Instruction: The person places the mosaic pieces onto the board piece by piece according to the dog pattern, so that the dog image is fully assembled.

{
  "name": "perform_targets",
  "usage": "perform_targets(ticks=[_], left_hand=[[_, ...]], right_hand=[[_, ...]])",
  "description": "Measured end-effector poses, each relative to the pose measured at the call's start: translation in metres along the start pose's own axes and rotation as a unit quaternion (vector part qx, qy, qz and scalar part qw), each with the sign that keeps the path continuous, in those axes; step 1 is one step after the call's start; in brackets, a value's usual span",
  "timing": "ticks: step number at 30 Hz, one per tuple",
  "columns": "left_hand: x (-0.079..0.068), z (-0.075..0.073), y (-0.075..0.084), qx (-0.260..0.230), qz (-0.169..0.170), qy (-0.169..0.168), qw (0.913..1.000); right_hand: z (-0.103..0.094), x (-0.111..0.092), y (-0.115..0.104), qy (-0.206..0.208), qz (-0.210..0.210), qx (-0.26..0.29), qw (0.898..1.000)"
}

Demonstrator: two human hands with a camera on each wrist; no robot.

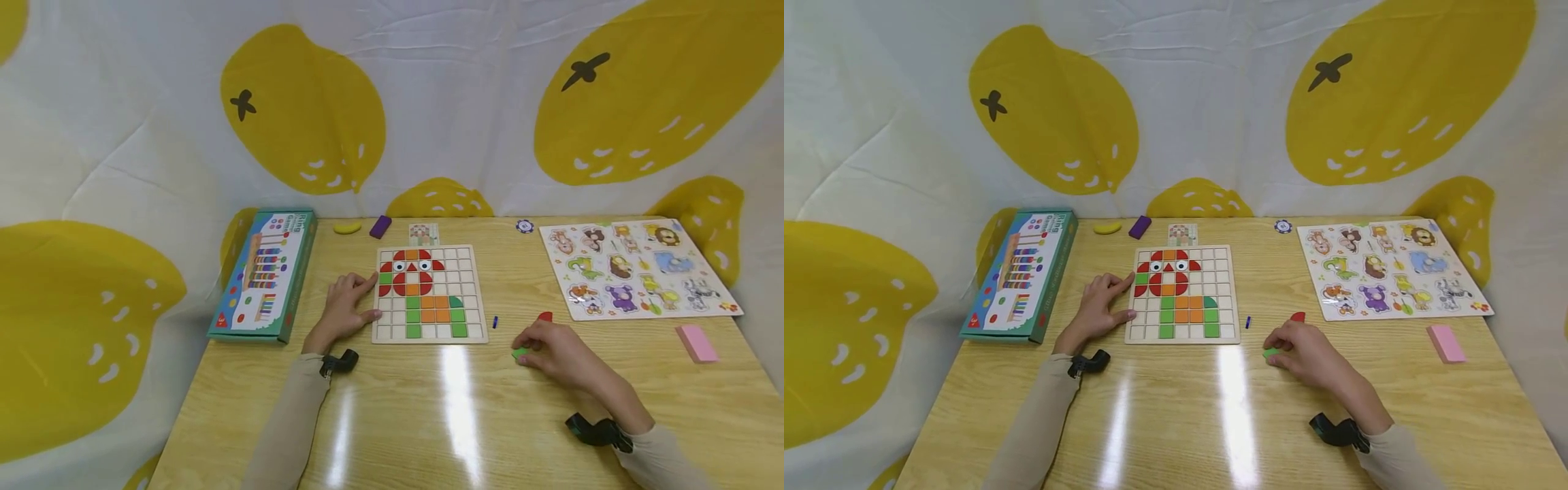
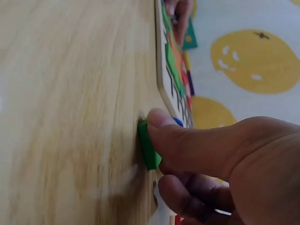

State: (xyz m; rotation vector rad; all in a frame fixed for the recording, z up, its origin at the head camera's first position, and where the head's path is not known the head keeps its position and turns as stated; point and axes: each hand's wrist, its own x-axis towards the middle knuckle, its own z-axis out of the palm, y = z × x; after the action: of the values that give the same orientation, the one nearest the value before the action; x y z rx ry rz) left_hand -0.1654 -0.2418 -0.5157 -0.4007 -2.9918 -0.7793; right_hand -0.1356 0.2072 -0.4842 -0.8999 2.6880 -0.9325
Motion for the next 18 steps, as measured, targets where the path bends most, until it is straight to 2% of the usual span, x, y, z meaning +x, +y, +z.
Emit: perform_targets(ticks=[4,8,13,15,18], left_hand=[[0.001,0.001,-0.001,0.015,-0.005,-0.008,0.9998],[0.001,0.001,0.001,0.016,-0.01,-0.011,0.9998],[0.002,0.001,0.001,0.019,-0.01,-0.012,0.9997],[0.002,0.001,0.001,0.018,-0.01,-0.01,0.9997],[0.001,0.001,0.001,0.016,-0.01,-0.008,0.9998]], right_hand=[[0.003,-0.002,-0.006,0.002,0.019,-0.01,1.0],[0.001,0.0,-0.006,-0.01,0.029,0.009,0.999],[-0.006,0.014,0.001,-0.002,0.014,0.082,0.997],[-0.011,0.025,0.001,0.009,0.016,0.123,0.992],[-0.015,0.046,0.001,0.027,0.031,0.193,0.98]])
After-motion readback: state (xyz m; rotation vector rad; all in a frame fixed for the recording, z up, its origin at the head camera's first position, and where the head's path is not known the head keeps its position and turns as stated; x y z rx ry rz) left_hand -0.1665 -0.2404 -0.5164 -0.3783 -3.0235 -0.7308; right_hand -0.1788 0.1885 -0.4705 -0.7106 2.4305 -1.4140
